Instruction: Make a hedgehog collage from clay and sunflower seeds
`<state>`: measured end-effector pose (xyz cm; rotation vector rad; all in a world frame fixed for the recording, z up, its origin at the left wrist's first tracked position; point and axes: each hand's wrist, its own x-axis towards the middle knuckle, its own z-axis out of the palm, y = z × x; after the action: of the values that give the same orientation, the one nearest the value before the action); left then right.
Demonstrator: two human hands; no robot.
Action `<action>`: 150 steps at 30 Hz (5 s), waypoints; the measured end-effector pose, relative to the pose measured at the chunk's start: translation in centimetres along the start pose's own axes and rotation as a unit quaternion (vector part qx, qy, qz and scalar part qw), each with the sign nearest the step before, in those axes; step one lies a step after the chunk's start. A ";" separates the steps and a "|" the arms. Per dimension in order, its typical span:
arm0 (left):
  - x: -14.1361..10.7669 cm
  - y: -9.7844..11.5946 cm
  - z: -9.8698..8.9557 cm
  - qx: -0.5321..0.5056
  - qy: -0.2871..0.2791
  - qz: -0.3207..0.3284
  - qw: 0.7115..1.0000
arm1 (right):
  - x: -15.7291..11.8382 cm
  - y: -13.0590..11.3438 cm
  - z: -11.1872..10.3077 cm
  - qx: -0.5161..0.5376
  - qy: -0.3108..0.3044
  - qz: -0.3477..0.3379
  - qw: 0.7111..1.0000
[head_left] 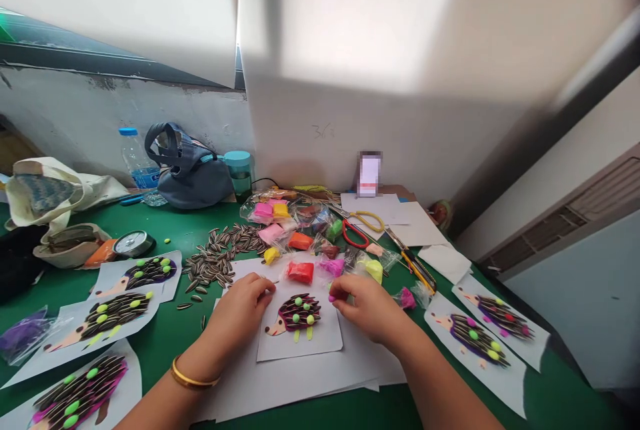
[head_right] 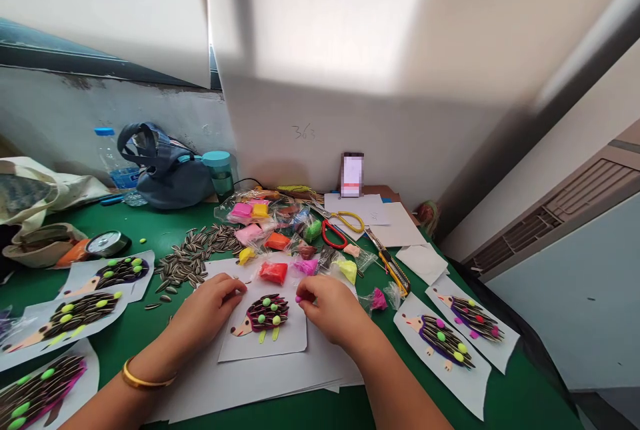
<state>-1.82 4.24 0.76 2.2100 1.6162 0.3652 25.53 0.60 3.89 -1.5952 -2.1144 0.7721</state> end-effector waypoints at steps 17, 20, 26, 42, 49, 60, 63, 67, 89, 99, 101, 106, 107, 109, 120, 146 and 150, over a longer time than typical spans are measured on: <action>0.2 0.1 -0.1 0.010 -0.008 0.001 1.000 | -0.2 -0.2 -0.2 -0.016 0.027 -0.021 0.999; 0.2 0.2 -0.1 0.009 -0.009 0.001 1.000 | -0.3 -0.3 -0.2 -0.009 0.026 0.002 1.000; 0.1 0.2 -0.1 0.009 -0.011 0.000 1.000 | -0.4 -0.1 0.0 0.005 0.045 -0.022 0.999; 0.1 0.3 -0.2 0.006 -0.010 -0.001 1.000 | -0.3 -0.5 -0.3 -0.005 0.001 -0.018 1.000; 0.1 0.4 -0.3 0.013 -0.013 0.000 1.000 | -0.3 -0.7 -0.5 -0.026 -0.011 -0.049 0.998; 0.1 0.0 0.0 0.011 -0.003 0.009 1.000 | -0.5 -0.6 -0.3 -0.001 -0.004 -0.041 0.999; 0.1 0.0 0.0 0.006 0.001 0.009 1.000 | -0.4 -0.6 -0.2 -0.005 0.002 -0.054 0.999; 0.1 -0.1 0.1 0.004 0.003 0.009 1.000 | -0.2 -0.3 0.0 -0.018 0.001 -0.055 0.998; 0.0 -0.2 0.2 0.002 0.004 0.009 1.000 | 0.0 -0.1 0.0 -0.021 -0.002 -0.012 1.000; -0.2 -0.2 0.2 0.007 0.007 0.010 1.000 | 0.0 -0.2 0.4 -0.001 -0.040 0.006 0.999; -0.2 -0.1 0.2 0.009 0.005 0.008 1.000 | 0.0 -0.3 0.5 -0.022 -0.036 0.002 0.999; -0.1 0.0 0.1 0.011 0.005 0.005 1.000 | 0.3 -0.7 1.1 -0.078 -0.022 -0.040 0.996; -0.1 0.0 0.1 0.011 0.005 0.005 1.000 | 0.3 -0.7 1.2 -0.082 -0.020 -0.041 0.996; -0.1 0.0 0.2 0.012 0.004 0.004 1.000 | 0.4 -0.7 1.4 -0.084 -0.016 -0.032 0.996; 0.0 -0.3 0.5 0.017 0.013 0.010 1.000 | 0.8 -0.3 2.2 -0.109 -0.003 -0.034 0.993; 0.0 -0.5 0.6 0.014 0.014 0.013 1.000 | 1.0 -0.2 2.7 -0.113 -0.010 -0.056 0.992; 0.0 -0.4 0.5 0.015 0.011 0.008 1.000 | 1.0 -0.1 2.7 -0.117 -0.007 -0.047 0.992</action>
<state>-1.88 4.28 0.12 2.2508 1.6255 0.3718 23.58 0.97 1.78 -1.5927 -2.3436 0.5221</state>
